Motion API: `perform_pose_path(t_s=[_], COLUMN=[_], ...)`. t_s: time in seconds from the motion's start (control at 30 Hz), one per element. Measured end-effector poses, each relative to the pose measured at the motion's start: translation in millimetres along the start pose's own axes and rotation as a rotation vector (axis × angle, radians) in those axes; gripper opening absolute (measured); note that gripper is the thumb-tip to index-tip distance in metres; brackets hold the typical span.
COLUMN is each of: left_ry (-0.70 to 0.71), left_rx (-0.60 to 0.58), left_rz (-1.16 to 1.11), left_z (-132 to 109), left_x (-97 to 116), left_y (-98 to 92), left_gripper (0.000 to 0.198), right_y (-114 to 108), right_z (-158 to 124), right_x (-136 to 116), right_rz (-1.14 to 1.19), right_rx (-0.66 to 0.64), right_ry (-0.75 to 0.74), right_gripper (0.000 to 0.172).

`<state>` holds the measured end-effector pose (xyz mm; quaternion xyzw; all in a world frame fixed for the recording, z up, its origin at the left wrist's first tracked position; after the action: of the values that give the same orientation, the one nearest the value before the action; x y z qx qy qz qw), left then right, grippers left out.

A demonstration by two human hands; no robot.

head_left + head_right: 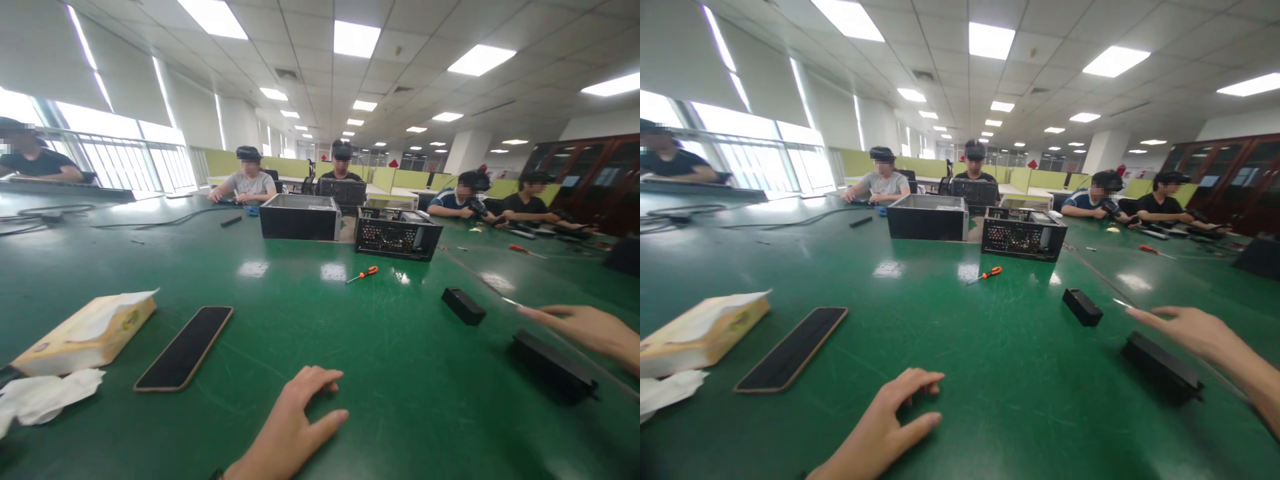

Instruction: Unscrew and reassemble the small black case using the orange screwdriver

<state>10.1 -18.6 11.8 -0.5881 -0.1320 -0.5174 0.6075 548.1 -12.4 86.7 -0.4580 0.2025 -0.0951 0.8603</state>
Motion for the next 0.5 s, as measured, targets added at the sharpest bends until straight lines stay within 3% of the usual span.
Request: perform_pose_path(t_s=[0.07,0.2,0.27,0.33,0.43,0.5], left_ry=[-0.014,-0.005,0.009,0.032,0.076,0.092], left_rx=[0.014,0.045,0.061,0.069,0.024,-0.062], left_rz=[0.0,0.015,0.045,0.083,0.139,0.168], left_z=[-1,-4,-3,0,2,0], left_x=[-1,-9,-13,-15,-10,-3], left_y=[0.0,-2.1,-2.8,-2.5,0.0,2.1], left_gripper=[0.037,0.035,0.037,0.053,0.091,0.087], right_y=[27,68,71,65,57,58], right_z=[15,10,-19,-61,-118,-129], right_x=[-31,-86,-118,-156,-214,-233], right_rz=[-0.032,-0.051,-0.015,0.068,0.286,0.226], right_rx=[-0.192,-0.329,-0.365,-0.423,-0.627,-0.656], right_ry=[0.03,0.006,-0.089,-0.251,-0.661,-0.656], right_gripper=[0.065,0.045,0.034,0.027,0.029,0.032])
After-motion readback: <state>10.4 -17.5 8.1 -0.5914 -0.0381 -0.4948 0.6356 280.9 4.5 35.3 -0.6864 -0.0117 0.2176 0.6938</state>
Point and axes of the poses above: each hand's wrist, its own z-axis towards the middle knuckle, its own y-axis out of the palm, x = y × z, the point moved 1 cm from there along z, towards the middle knuckle, and after that the axes turned 5 degrees about x, right-handed, at the moved point
